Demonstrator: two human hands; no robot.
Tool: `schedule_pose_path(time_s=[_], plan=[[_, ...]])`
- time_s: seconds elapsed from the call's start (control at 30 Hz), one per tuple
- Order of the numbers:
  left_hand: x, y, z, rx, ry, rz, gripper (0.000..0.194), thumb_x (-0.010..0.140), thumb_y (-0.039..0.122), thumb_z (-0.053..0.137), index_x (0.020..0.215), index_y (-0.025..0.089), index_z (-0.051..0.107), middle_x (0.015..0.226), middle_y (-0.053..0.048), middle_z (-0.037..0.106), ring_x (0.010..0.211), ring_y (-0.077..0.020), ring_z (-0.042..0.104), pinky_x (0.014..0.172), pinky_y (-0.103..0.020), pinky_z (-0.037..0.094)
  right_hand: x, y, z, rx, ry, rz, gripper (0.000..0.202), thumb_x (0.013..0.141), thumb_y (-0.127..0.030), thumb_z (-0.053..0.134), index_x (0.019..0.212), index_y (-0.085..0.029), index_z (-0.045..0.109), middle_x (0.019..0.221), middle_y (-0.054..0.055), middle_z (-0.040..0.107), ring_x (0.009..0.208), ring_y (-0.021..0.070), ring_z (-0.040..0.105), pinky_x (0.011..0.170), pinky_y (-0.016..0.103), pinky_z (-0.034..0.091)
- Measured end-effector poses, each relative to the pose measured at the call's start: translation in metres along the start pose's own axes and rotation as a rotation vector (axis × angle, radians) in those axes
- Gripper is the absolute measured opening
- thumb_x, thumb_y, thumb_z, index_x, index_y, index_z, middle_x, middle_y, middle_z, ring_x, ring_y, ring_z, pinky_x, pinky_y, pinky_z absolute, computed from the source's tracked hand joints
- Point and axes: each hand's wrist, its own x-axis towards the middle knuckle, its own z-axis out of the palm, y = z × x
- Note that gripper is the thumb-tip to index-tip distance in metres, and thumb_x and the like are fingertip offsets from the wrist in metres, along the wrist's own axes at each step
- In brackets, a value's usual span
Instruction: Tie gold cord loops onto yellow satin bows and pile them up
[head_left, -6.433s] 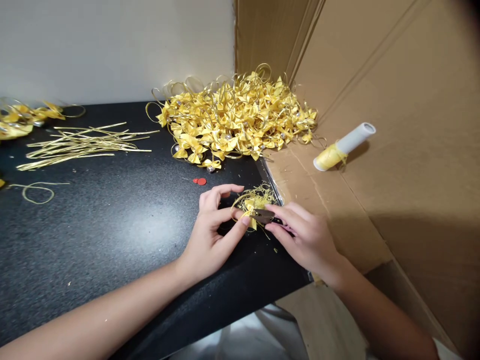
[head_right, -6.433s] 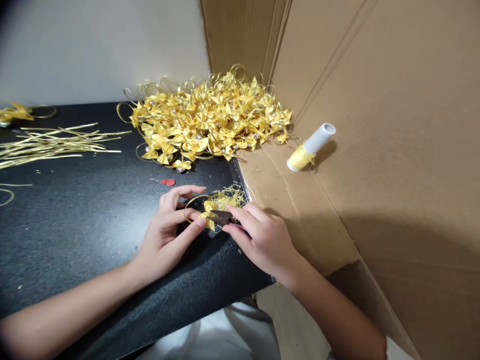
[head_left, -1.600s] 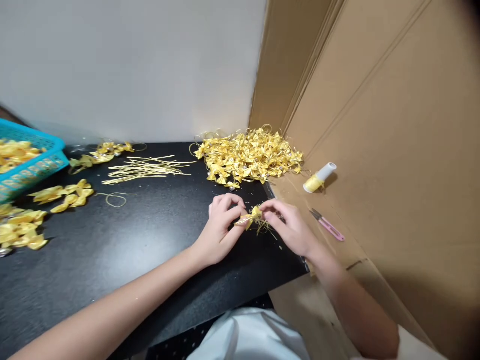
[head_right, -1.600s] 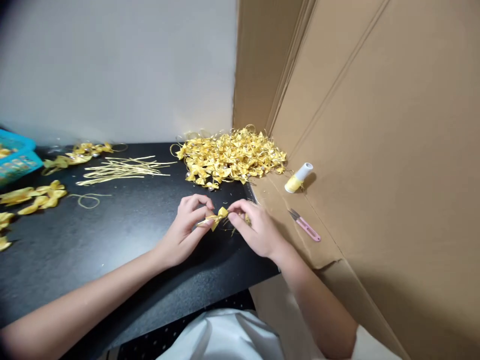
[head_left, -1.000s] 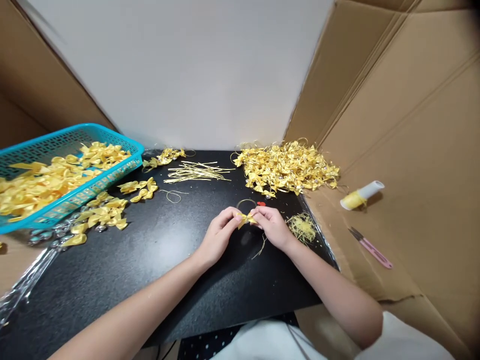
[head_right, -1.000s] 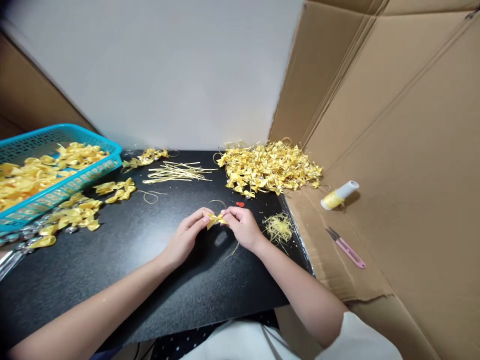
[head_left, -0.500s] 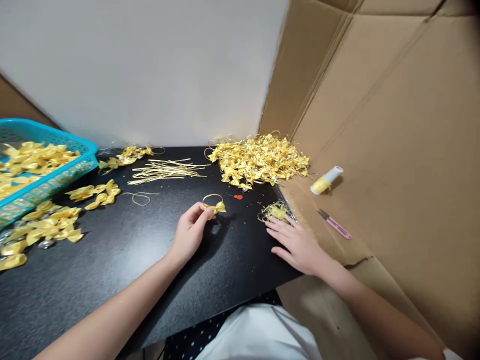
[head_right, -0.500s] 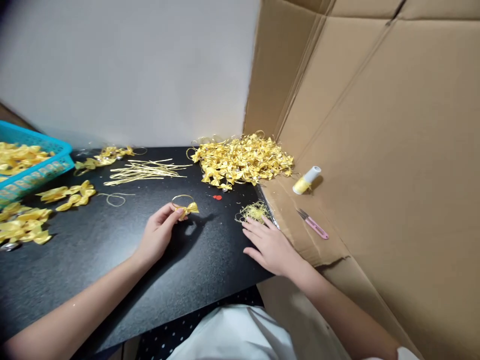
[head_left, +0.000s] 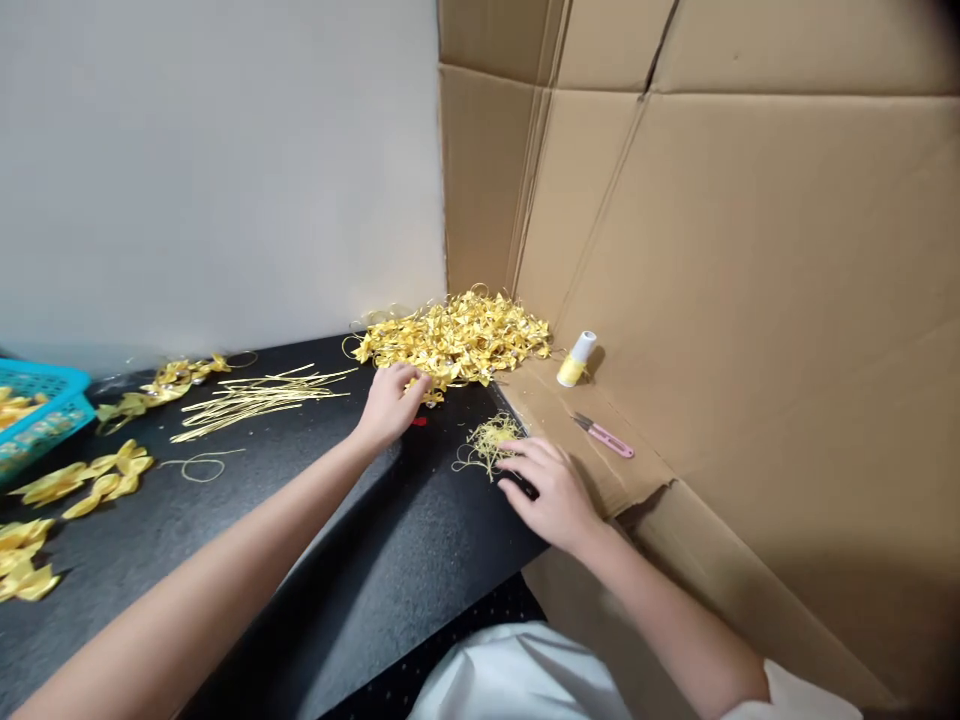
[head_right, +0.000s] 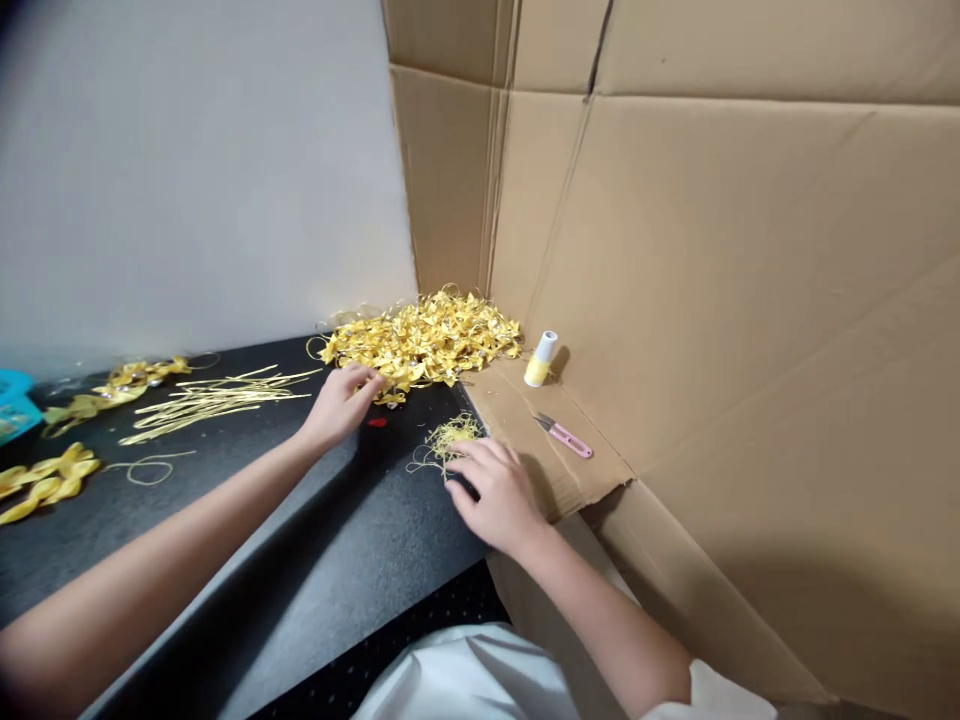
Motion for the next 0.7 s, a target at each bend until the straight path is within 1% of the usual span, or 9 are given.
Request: schedule_pose_path(time_s=[0.07,0.13,0.17,0.23,0.33,0.43,0.5,0.6,0.7], plan=[[0.032,0.010,0.004,0.044,0.043,-0.013,0.030,0.087,0.035,0.042,0.074,0.018,0.064,0.096,-0.009,0.065,0.101,-0.0254,0.055,0.097,-0.038,0.039,0.006,0.019,-0.007,-0.019,0.118,0.125,0.013,0.086,-0.024,0.060,0.092,-0.022,0.071,0.105,0.007,0.072,0.100,0.0237,0.062,0.090,0.044,0.050],[0.060,0.015,0.007,0.083,0.093,-0.053,0.031,0.088,0.035,0.042,0.083,0.018,0.067,0.106,-0.011,0.062,0.110,-0.0294,0.050,0.100,-0.043,0.037,0.010,0.042,-0.012,-0.040,0.214,0.224,0.014,0.084,-0.025,0.061,0.093,-0.021,0.071,0.101,0.009,0.071,0.097,0.0255,0.063,0.087,0.045,0.051],[0.072,0.016,0.009,0.102,0.112,-0.076,0.032,0.089,0.035,0.042,0.087,0.017,0.068,0.109,-0.013,0.061,0.113,-0.0315,0.049,0.100,-0.045,0.037,0.011,0.053,-0.014,-0.044,0.254,0.250,0.014,0.083,-0.026,0.061,0.092,-0.020,0.070,0.100,0.009,0.071,0.096,0.0260,0.063,0.087,0.045,0.051],[0.090,0.014,0.011,0.131,0.132,-0.118,0.032,0.089,0.035,0.043,0.095,0.018,0.070,0.113,-0.014,0.059,0.117,-0.0346,0.046,0.100,-0.048,0.037,0.011,0.071,-0.013,-0.038,0.311,0.268,0.014,0.083,-0.026,0.060,0.090,-0.018,0.069,0.099,0.010,0.070,0.096,0.0260,0.063,0.087,0.044,0.051],[0.105,0.008,0.013,0.156,0.115,-0.155,0.030,0.088,0.037,0.048,0.100,0.022,0.072,0.118,-0.014,0.058,0.119,-0.0368,0.045,0.100,-0.051,0.037,0.005,0.082,-0.005,-0.038,0.354,0.263,0.015,0.084,-0.027,0.058,0.089,-0.018,0.068,0.099,0.010,0.070,0.096,0.0256,0.063,0.088,0.042,0.050],[0.105,0.002,0.009,0.168,0.083,-0.136,0.030,0.086,0.041,0.054,0.106,0.028,0.072,0.126,-0.011,0.056,0.122,-0.0369,0.043,0.102,-0.053,0.035,0.000,0.084,0.001,-0.061,0.366,0.262,0.019,0.084,-0.029,0.059,0.096,-0.018,0.068,0.100,0.011,0.069,0.096,0.0267,0.062,0.087,0.043,0.049],[0.098,-0.004,0.001,0.176,0.086,-0.101,0.033,0.087,0.042,0.054,0.114,0.030,0.069,0.133,-0.009,0.053,0.125,-0.0359,0.041,0.104,-0.053,0.033,-0.001,0.084,0.002,-0.072,0.359,0.269,0.023,0.084,-0.031,0.059,0.101,-0.017,0.067,0.102,0.012,0.069,0.096,0.0278,0.061,0.086,0.045,0.049],[0.077,-0.017,-0.019,0.195,0.142,-0.060,0.038,0.089,0.040,0.050,0.122,0.028,0.064,0.138,-0.010,0.049,0.128,-0.0349,0.038,0.105,-0.053,0.031,-0.001,0.086,0.001,-0.076,0.342,0.285,0.027,0.085,-0.034,0.059,0.104,-0.016,0.065,0.102,0.013,0.069,0.094,0.0285,0.060,0.084,0.045,0.048],[0.044,-0.034,-0.039,0.218,0.206,-0.050,0.034,0.088,0.035,0.051,0.115,0.024,0.065,0.132,-0.012,0.052,0.126,-0.0347,0.040,0.104,-0.053,0.032,0.000,0.089,0.002,-0.073,0.329,0.284,0.028,0.085,-0.036,0.058,0.104,-0.016,0.065,0.101,0.013,0.069,0.092,0.0279,0.061,0.083,0.044,0.048]])
